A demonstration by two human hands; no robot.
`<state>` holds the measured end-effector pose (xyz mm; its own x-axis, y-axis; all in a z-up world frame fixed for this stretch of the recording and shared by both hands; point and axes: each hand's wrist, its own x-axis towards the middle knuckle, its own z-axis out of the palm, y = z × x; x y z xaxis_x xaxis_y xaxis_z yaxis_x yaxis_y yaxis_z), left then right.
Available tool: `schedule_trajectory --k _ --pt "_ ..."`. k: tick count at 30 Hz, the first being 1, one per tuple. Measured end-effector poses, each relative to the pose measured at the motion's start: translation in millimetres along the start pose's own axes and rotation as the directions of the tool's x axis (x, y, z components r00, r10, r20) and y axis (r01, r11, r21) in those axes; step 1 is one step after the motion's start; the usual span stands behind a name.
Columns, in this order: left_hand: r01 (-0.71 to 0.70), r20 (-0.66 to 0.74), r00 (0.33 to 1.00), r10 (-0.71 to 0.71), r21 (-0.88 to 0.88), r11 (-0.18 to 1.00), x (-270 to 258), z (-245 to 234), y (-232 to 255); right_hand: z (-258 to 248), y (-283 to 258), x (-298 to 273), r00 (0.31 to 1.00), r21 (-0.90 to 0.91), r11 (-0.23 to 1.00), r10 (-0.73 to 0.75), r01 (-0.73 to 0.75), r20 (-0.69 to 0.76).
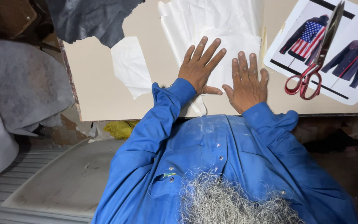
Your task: The person marks a white fabric with a yellow pencil, then uses red-handled scissors to cut the fabric into several pieces. The person repeatedly marks and cuts the fabric, producing multiple cut pieces on the work surface.
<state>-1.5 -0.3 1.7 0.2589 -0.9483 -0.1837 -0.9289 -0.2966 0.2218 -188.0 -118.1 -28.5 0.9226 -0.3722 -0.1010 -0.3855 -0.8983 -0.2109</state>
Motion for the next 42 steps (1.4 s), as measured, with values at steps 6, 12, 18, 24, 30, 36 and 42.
schedule_trajectory --k 6,12,18,24,30,36,42 --pt "0.045 0.057 0.997 -0.046 0.019 0.999 -1 -1 4 8 -10 1 0.999 0.038 0.999 -0.025 0.025 -0.022" --pt "0.056 0.077 0.995 -0.056 0.008 0.998 0 -1 1 5 -10 3 0.998 0.049 0.998 -0.038 0.040 -0.049" --pt "0.019 0.070 0.997 -0.017 -0.030 0.999 -3 1 -10 2 -7 1 0.999 0.065 0.997 -0.039 0.039 0.009" --pt "-0.019 0.124 0.992 0.021 -0.015 1.000 -6 -6 -19 0 0 -6 0.998 0.027 0.999 -0.036 0.035 0.045" --pt "-0.019 0.186 0.982 0.027 -0.048 0.999 0 -11 -24 -5 10 -14 0.995 -0.010 0.999 -0.040 0.041 0.095" --pt "-0.033 0.205 0.978 0.043 -0.055 0.998 -6 -19 -22 -14 16 -37 0.996 -0.020 0.998 -0.057 0.059 0.070" --pt "0.004 0.295 0.955 -0.014 0.036 0.999 -12 -33 -10 -31 9 -80 0.999 -0.044 0.998 0.053 -0.054 -0.010"
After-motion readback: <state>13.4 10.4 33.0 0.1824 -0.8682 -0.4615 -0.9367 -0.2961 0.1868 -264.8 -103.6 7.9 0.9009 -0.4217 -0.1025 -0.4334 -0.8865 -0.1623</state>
